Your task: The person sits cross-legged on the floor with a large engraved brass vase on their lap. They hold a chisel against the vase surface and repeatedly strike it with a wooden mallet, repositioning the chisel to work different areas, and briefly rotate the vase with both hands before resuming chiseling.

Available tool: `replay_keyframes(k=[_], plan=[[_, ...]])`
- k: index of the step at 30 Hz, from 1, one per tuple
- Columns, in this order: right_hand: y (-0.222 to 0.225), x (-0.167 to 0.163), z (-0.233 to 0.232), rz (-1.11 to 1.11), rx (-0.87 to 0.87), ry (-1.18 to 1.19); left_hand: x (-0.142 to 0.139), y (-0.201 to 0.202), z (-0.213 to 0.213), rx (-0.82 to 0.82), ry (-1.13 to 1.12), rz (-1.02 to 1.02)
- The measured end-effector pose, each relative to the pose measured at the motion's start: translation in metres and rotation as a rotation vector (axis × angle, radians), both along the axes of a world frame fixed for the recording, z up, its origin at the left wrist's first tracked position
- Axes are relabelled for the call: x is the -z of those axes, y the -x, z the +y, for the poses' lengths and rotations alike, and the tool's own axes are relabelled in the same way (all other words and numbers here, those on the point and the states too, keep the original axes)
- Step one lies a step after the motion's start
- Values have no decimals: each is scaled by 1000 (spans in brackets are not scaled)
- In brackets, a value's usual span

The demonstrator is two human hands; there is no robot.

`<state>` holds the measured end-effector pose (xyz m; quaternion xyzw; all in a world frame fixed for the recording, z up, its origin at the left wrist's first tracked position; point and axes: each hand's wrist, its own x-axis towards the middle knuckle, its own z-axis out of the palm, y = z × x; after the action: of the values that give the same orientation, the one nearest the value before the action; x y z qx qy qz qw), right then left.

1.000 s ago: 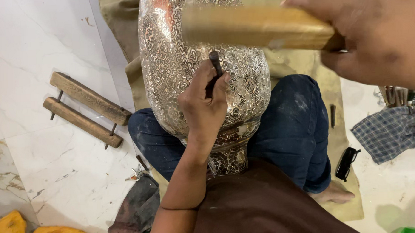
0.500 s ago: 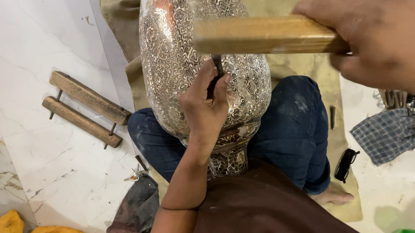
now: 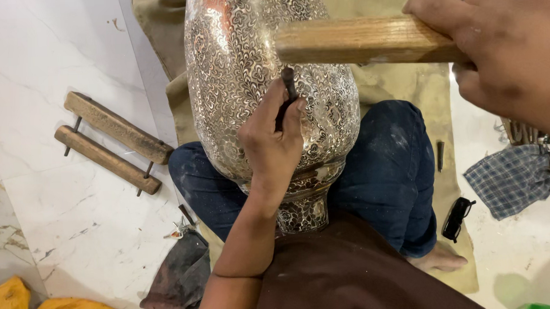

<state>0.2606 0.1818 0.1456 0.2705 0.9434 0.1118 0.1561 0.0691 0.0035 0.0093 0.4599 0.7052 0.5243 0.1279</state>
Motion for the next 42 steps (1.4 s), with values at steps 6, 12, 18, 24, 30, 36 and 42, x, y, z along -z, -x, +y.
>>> replay_keyframes(k=[6, 12, 18, 24, 30, 36, 42], plan=[[4, 11, 6, 387, 31, 179, 0, -4, -1, -73, -83, 25], [7, 9, 5, 371, -67, 191, 1, -2, 0, -126, -45, 67], [5, 11, 8, 188, 340, 338, 4, -4, -1, -119, -87, 58], [10, 2, 1, 228, -139, -15, 12, 5, 1, 73, -167, 16], [14, -2, -2, 302, -197, -47, 5, 7, -4, 100, -37, -12], [10, 2, -1, 583, 39, 475, -1, 4, -5, 61, -30, 63], [13, -7, -14, 41, 139, 148, 1, 6, -5, 71, -29, 66]])
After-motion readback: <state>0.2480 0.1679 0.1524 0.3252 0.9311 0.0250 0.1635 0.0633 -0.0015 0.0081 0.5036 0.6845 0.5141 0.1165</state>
